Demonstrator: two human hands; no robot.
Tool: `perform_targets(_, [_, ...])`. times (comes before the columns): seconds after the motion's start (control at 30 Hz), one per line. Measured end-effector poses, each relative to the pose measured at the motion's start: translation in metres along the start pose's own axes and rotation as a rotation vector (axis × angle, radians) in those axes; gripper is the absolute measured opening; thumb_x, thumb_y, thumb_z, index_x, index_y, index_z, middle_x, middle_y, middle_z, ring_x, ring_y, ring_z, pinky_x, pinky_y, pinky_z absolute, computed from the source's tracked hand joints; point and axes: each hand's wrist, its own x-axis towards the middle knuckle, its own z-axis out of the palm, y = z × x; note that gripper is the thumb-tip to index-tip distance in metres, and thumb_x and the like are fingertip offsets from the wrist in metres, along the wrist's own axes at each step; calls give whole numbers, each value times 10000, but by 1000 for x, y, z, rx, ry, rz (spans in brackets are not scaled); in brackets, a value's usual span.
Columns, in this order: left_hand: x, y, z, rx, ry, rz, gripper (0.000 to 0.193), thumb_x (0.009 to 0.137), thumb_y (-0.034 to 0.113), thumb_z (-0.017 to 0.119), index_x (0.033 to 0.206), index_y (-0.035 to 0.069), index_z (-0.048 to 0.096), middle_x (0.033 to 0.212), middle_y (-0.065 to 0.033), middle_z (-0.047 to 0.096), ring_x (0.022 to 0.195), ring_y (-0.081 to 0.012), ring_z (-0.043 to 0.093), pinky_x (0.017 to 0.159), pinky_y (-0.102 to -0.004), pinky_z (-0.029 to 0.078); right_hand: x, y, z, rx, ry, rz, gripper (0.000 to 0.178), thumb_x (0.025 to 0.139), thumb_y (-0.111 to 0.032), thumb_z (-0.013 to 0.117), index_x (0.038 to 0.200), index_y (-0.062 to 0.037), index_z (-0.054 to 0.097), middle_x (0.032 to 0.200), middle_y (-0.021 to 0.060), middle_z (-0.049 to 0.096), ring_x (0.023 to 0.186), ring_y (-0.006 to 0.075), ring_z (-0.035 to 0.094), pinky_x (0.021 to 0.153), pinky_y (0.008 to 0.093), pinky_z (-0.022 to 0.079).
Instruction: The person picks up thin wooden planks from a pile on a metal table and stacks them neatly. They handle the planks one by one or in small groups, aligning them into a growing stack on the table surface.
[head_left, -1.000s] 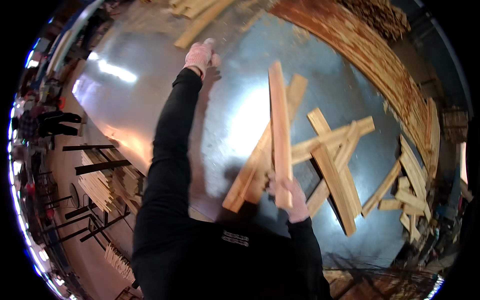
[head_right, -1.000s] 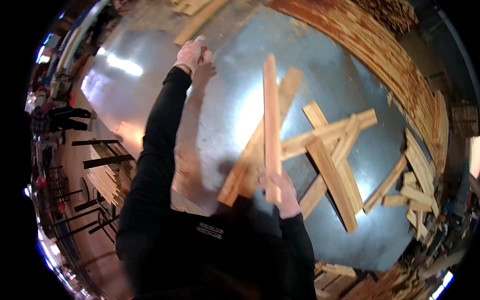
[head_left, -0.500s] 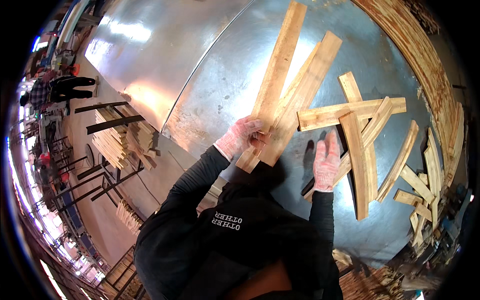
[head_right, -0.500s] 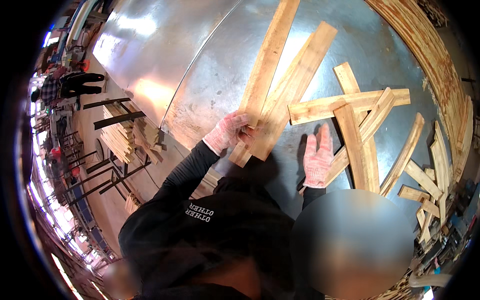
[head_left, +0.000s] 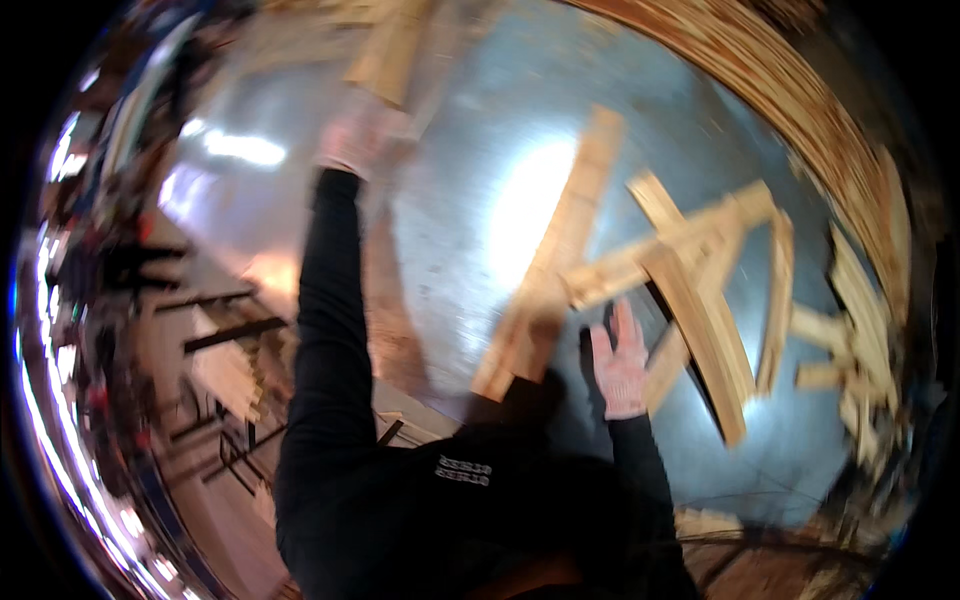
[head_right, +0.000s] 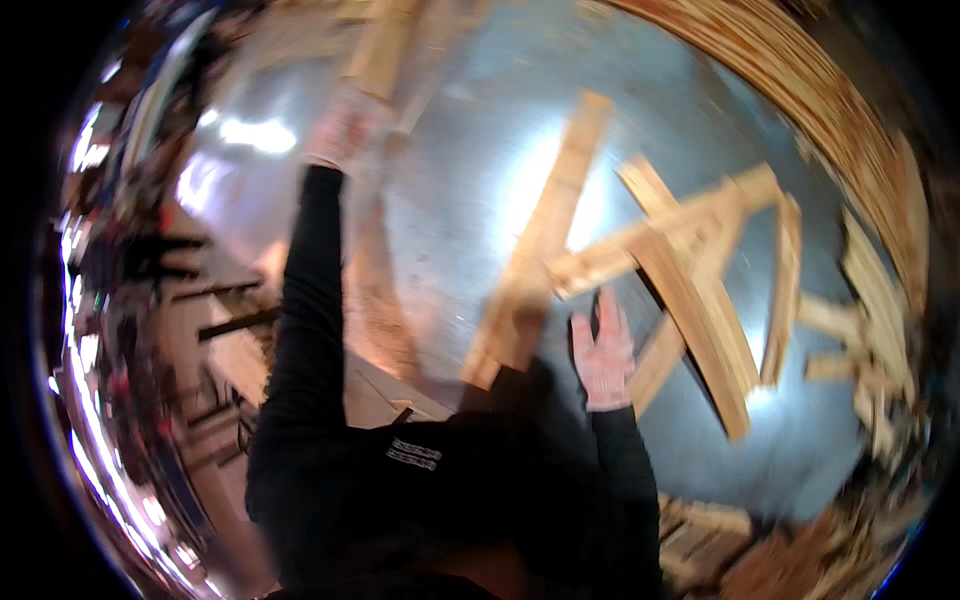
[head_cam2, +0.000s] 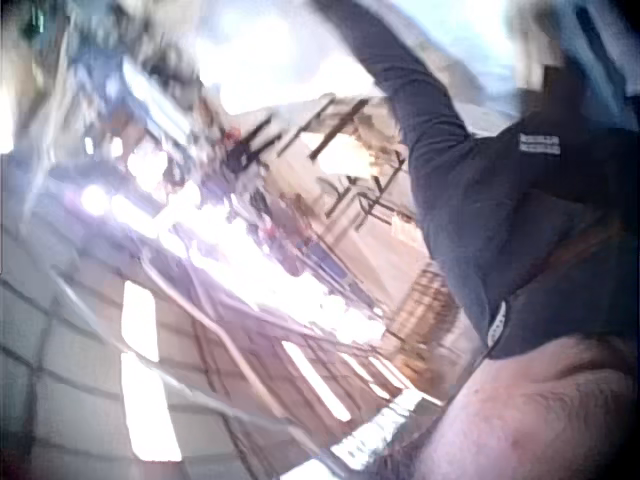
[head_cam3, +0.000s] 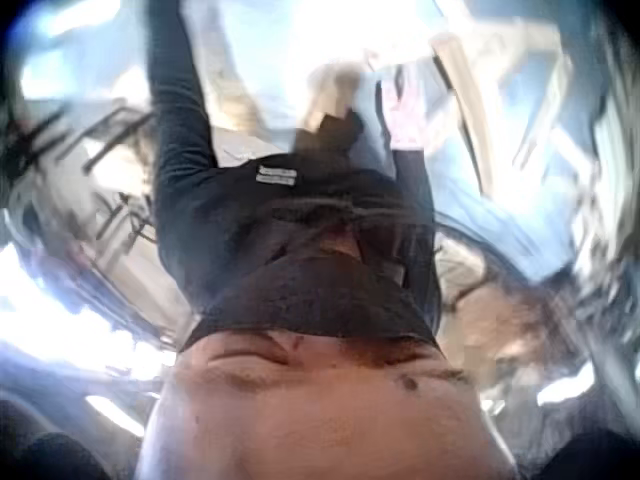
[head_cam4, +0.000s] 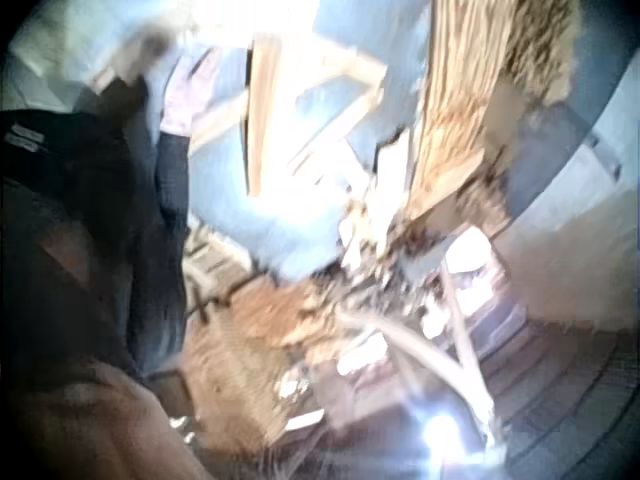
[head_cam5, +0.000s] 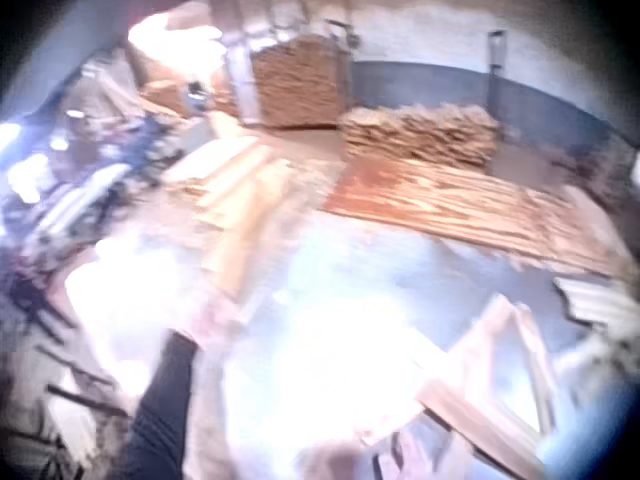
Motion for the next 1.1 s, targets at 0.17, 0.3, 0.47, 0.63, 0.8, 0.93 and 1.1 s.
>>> perform_targets(0.17, [-3,145,8,-1202,-198,-181,308,932,327,635,1096,70,596,914,-100,601,822,-227,615,765,-388,533,7,29,-87,-638,301,324,969,797,-462,768,1541,-59,295,1476,253,431,1354,420,426,1127,519,334])
perform_targets(0.3, [-127,314,26,-467,-226,431,926,763,429,815,1474,8,398,1438,-261,479,1331,-386,484,1138,-448,374,-21,52,-92,-924,-3,516,1163,725,-637,760,1577,-72,204,1563,291,289,1444,435,302,1202,526,197])
perform_targets(0.47, [-146,382,66,-61,-358,517,812,795,308,738,1465,19,383,1347,-249,534,1182,-381,579,1045,-468,414,-40,133,-165,-927,65,140,1097,706,-569,782,1559,-94,282,1502,214,433,1395,376,409,1181,516,260])
perform_targets(0.63, [-147,370,19,-248,-476,257,718,809,187,661,1459,88,372,1207,-204,586,1110,-391,610,919,-498,501,-61,162,-230,-841,-79,305,972,761,-458,782,1558,-170,306,1359,209,540,1260,389,519,1089,509,388])
perform_targets(0.8, [-216,328,0,-137,-375,20,813,806,286,720,1478,45,332,1282,-219,558,1137,-430,570,941,-520,483,-54,100,-178,-434,128,311,951,749,-478,794,1520,-122,365,1257,265,585,1141,440,589,972,490,492])
perform_targets(0.93, [-269,356,13,115,-238,-75,1049,719,444,814,1505,13,270,1421,-222,445,1235,-383,498,989,-559,428,-58,49,-80,-301,59,108,1062,727,-449,812,1532,-45,250,1366,276,493,1199,401,551,1030,466,448])
perform_targets(1.1, [-277,368,31,73,-283,-211,1083,726,426,820,1538,32,223,1368,-240,477,1201,-395,522,952,-465,490,-51,52,-74,-427,-198,209,1072,747,-346,791,1544,-28,149,1433,266,426,1270,402,493,1073,464,419])
